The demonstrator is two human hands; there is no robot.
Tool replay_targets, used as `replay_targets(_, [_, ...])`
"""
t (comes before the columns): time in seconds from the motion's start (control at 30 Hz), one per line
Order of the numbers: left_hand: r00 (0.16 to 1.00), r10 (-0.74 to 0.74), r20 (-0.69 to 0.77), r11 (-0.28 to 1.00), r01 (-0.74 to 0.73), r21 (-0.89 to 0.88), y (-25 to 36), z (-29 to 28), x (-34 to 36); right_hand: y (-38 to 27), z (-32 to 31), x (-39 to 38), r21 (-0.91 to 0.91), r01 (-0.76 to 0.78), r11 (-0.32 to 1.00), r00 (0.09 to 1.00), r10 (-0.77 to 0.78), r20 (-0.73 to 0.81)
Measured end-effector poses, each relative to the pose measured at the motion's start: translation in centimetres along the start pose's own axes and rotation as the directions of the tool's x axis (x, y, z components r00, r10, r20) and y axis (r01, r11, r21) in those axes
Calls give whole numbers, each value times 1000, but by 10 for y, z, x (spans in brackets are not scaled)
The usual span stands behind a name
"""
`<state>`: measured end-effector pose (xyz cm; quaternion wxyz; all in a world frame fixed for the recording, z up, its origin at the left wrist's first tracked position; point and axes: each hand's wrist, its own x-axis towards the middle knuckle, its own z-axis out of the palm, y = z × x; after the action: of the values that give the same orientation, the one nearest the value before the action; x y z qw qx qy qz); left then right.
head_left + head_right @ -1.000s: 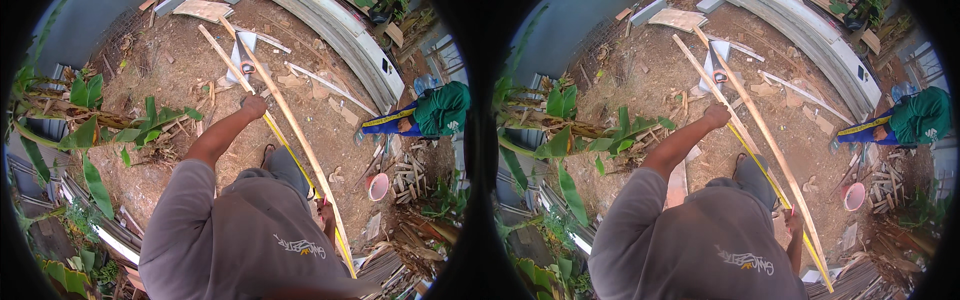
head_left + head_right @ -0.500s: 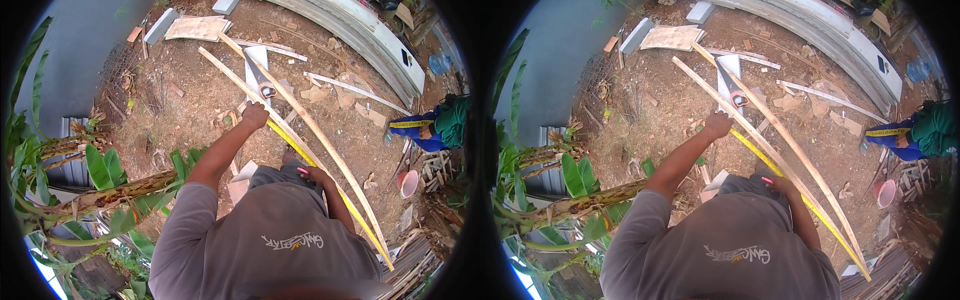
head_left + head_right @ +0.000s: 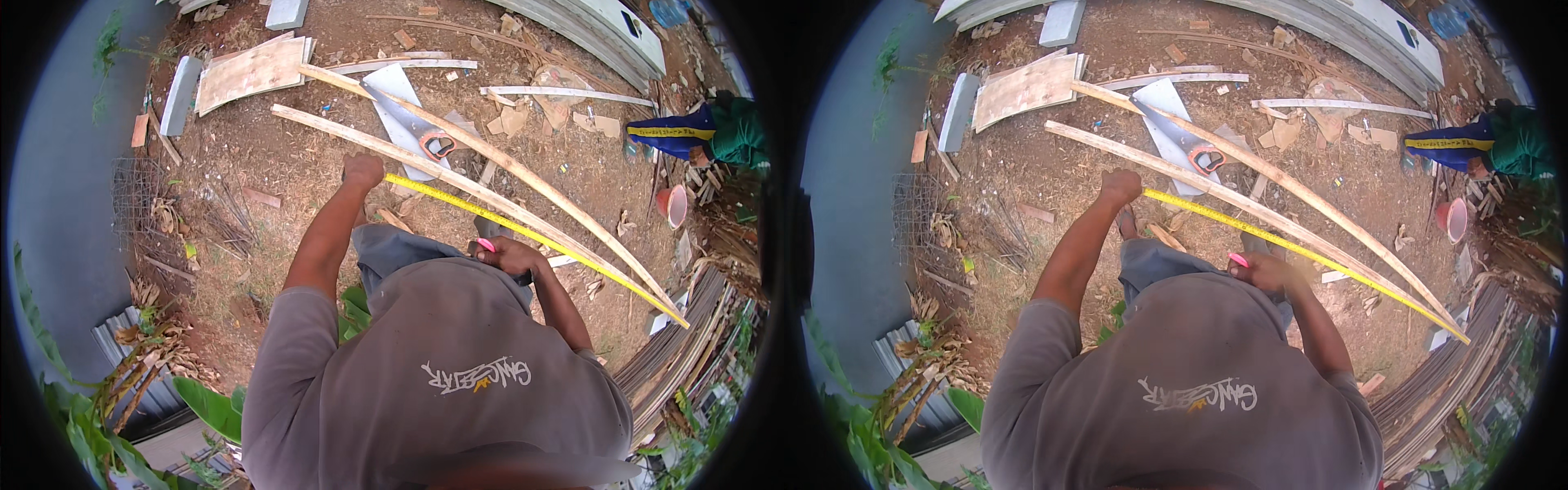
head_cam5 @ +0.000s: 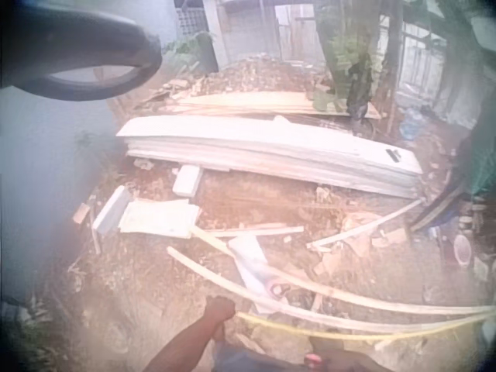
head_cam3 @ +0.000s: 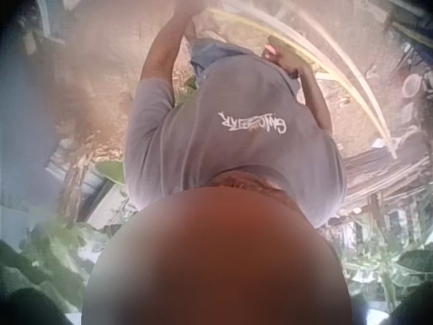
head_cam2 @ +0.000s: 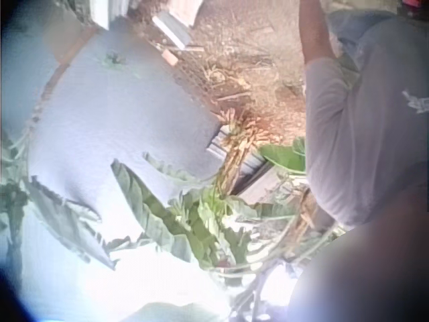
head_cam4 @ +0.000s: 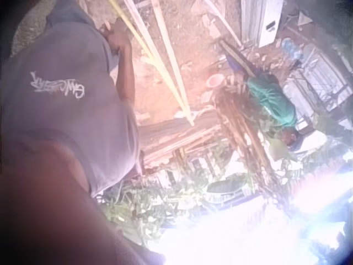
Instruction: The person measures a long wooden plank with a tape measure and marks it with a pencil. They then use a hand saw to cut the plank at the marked point. The person repeats the measuring and cutting process on another plank.
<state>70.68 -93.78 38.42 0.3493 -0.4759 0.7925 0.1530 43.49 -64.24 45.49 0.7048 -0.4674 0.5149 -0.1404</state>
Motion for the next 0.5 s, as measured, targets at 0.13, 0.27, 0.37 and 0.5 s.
replay_targets(0.13, [994,106,-24,994,-106,-8,-95,10,59,-78,92,111,47,-54,997,999,54,10])
replay_targets(0.27, [982,186,-27,980,-184,73,-152,23,89,-153,166,162,314,-85,946,992,110,-63])
replay_targets(0.37, [980,201,6,977,-201,79,-172,28,106,-183,188,174,586,-92,805,948,252,-197])
replay_targets(0.5, [972,227,64,969,-232,81,-195,32,123,-178,190,184,742,295,602,807,259,-531])
